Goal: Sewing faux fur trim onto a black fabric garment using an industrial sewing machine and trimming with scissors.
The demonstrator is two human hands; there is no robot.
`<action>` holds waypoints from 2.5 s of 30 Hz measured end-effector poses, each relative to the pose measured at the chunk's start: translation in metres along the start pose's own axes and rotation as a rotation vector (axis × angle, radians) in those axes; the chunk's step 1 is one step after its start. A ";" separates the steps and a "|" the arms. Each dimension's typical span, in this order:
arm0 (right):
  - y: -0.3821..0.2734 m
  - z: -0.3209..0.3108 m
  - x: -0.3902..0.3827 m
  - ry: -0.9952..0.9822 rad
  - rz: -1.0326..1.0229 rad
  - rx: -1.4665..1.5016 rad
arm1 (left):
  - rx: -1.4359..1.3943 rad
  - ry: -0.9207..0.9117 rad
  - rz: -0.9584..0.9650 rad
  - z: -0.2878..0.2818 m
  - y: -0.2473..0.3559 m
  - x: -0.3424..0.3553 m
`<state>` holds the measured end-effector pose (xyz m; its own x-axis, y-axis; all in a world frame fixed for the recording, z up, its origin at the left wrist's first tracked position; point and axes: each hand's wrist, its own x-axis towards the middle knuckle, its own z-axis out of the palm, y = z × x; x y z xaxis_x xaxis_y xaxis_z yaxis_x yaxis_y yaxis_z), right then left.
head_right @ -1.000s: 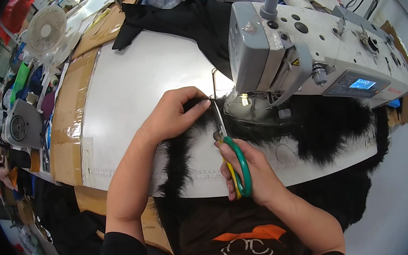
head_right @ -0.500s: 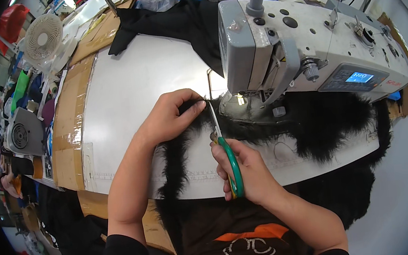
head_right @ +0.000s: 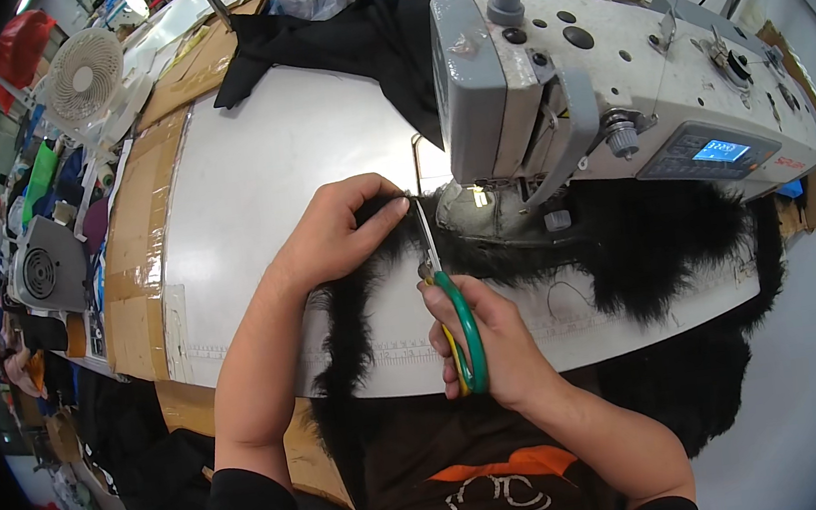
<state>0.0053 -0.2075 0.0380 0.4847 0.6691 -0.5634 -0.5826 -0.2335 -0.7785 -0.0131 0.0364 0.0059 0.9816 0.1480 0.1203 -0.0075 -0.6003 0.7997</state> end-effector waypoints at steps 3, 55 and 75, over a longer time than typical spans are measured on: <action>0.001 0.002 0.000 0.007 -0.007 -0.022 | -0.021 -0.011 -0.042 0.001 0.001 0.000; -0.022 -0.180 -0.128 0.610 -0.401 -1.233 | 0.125 1.179 -0.542 -0.147 0.006 -0.348; 0.013 -0.209 -0.141 0.705 -0.562 -0.164 | -0.385 -0.331 0.019 0.217 0.167 -0.094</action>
<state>0.0655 -0.4521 0.0501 0.9862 0.1413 -0.0864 -0.0669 -0.1371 -0.9883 -0.0655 -0.2484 0.0004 0.9879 -0.1551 -0.0058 -0.0349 -0.2583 0.9654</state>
